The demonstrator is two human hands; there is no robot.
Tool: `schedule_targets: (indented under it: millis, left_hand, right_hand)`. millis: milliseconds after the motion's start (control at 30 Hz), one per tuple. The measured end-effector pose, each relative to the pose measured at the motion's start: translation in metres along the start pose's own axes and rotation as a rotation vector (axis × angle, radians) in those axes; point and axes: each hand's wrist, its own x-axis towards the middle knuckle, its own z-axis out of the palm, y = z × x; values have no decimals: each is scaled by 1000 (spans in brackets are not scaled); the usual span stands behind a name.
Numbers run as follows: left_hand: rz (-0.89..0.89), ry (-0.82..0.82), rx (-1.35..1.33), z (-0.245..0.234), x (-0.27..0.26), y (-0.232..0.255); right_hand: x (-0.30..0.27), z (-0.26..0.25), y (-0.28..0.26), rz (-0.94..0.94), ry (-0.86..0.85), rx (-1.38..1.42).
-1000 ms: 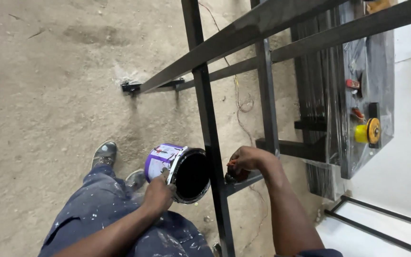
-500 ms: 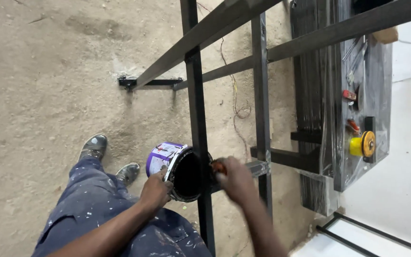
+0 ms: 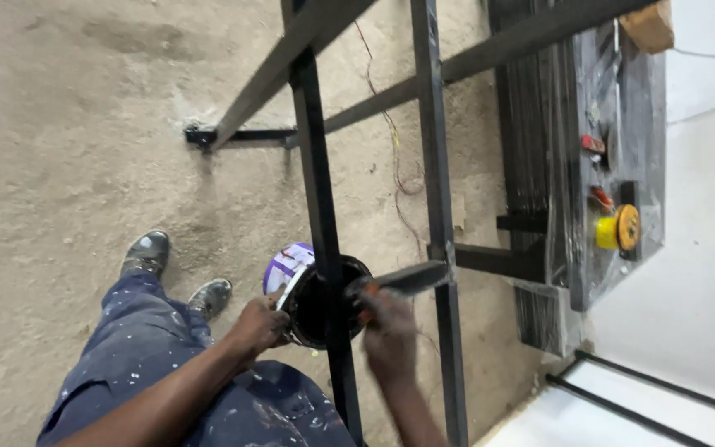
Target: Painting a metal frame structure using a foam applicator and black paint from a bucket.
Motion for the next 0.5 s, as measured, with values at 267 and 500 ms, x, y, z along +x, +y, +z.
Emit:
schedule_targets:
  millis: [267, 500]
  left_hand:
    - [4, -80, -100, -13, -26, 7]
    - [-147, -67, -284, -13, -28, 12]
  right_hand:
    - [24, -38, 93, 793, -111, -158]
    - [15, -30, 7, -57, -145, -55]
